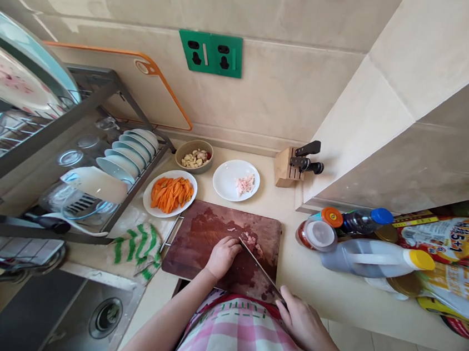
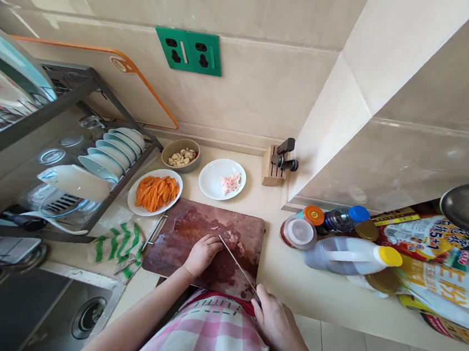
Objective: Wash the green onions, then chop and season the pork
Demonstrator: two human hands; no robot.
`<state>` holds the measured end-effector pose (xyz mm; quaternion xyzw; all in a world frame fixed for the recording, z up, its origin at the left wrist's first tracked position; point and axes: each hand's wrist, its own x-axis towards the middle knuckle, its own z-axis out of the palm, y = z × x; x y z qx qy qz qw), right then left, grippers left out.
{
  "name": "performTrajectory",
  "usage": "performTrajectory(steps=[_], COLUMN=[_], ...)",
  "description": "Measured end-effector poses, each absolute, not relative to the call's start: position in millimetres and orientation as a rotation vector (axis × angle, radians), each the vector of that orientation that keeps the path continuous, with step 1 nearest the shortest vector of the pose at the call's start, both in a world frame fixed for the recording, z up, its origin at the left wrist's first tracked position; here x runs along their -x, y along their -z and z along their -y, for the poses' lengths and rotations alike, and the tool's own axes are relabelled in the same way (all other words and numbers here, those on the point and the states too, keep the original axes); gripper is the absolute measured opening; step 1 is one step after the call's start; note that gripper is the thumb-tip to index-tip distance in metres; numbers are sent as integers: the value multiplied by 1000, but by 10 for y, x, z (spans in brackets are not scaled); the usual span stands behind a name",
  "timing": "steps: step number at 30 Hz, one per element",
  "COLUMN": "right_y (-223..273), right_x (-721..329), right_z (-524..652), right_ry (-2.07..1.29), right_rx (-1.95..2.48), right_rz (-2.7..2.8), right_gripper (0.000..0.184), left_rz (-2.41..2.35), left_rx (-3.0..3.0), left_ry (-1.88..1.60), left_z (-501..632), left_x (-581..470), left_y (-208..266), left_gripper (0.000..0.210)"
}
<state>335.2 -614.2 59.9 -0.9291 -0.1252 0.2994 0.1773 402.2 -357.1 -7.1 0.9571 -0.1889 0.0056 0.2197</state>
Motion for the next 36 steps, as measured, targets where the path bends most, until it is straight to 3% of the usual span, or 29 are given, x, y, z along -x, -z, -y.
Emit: performTrajectory(steps=[7,16,25,36], right_y=[-576,-587,-626,-633], right_x=[-3624,-3390,-3700,-3470], right_z=[5758,6243,5668,6140], right_ry=[-744,-861,-758,-854], right_rx=[2641,2630,2653,2644], right_rz=[358,352,422,457], right_gripper=[23,24,23,22], left_rz=[530,476,481,483], left_rx=[-2649,-2647,-2686,-2664], left_ry=[-7,-78,-48,-77], left_z=[3603,3545,3563,3528], left_x=[-3995,-3982,-3996,-3991], left_y=[81,87,139,132], left_gripper=[22,24,21,20])
